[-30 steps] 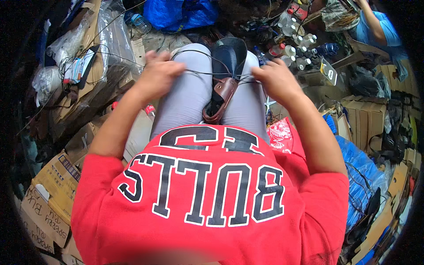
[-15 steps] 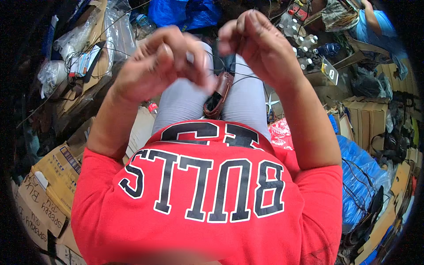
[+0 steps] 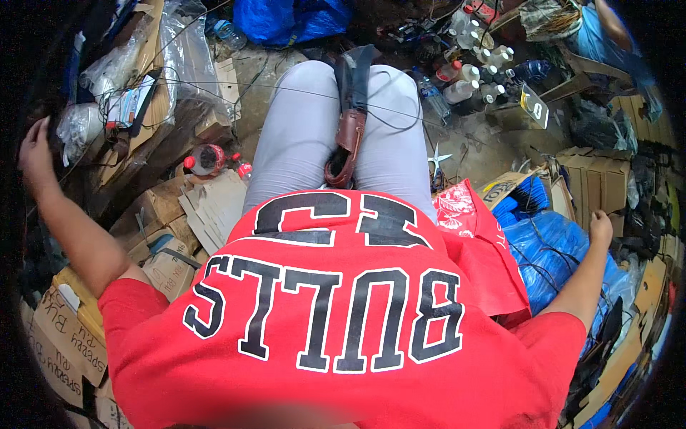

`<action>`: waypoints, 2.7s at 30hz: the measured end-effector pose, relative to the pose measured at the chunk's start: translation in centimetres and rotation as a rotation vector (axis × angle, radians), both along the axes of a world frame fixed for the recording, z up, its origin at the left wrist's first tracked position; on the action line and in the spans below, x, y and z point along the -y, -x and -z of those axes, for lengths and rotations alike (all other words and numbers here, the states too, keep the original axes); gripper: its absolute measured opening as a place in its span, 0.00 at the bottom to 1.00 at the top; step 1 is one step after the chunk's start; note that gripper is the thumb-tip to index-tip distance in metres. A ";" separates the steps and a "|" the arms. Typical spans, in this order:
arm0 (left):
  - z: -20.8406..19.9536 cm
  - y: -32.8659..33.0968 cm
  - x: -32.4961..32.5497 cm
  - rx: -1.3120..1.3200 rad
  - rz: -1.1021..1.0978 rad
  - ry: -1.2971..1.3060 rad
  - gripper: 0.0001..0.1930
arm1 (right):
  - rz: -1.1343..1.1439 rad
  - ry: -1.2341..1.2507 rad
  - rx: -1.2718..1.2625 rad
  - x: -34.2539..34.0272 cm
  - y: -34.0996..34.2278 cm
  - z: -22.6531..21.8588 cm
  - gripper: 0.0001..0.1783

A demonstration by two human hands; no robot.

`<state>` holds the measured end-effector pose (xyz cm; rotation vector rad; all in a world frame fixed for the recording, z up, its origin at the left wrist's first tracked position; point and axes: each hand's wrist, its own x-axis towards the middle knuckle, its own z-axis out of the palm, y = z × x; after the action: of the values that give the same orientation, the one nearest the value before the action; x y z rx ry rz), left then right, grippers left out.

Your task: The recorder is threading a long cord or lace through pre-punched holes in the upper part of a leather shoe.

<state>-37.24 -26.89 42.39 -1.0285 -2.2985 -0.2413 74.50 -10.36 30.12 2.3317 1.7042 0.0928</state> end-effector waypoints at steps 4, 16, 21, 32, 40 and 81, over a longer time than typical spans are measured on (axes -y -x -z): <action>8.6 -11.2 -3.7 0.420 0.482 0.045 0.15 | -0.107 0.209 -0.066 -3.1 12.1 4.9 0.23; 19.0 -38.3 -9.5 1.082 1.071 0.375 0.14 | -0.305 0.339 -1.331 1.9 42.9 9.5 0.12; 19.1 -37.2 -9.7 1.152 0.890 0.334 0.22 | -0.111 0.501 -1.635 1.9 42.7 7.3 0.11; 14.8 -7.1 -0.8 1.137 0.402 -0.342 0.11 | 0.099 -0.080 -1.155 -1.2 20.6 11.4 0.14; 13.9 -28.3 -8.7 0.778 0.916 -0.350 0.20 | -0.139 0.177 -1.090 -3.0 30.4 8.1 0.19; 19.8 -39.8 -17.8 1.249 1.483 1.024 0.17 | -1.295 -0.042 -0.418 2.1 50.9 2.7 0.10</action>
<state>2.60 -9.11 22.60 -3.8411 -1.7435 -0.2941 23.62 -12.48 27.38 0.9108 3.1078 -0.1409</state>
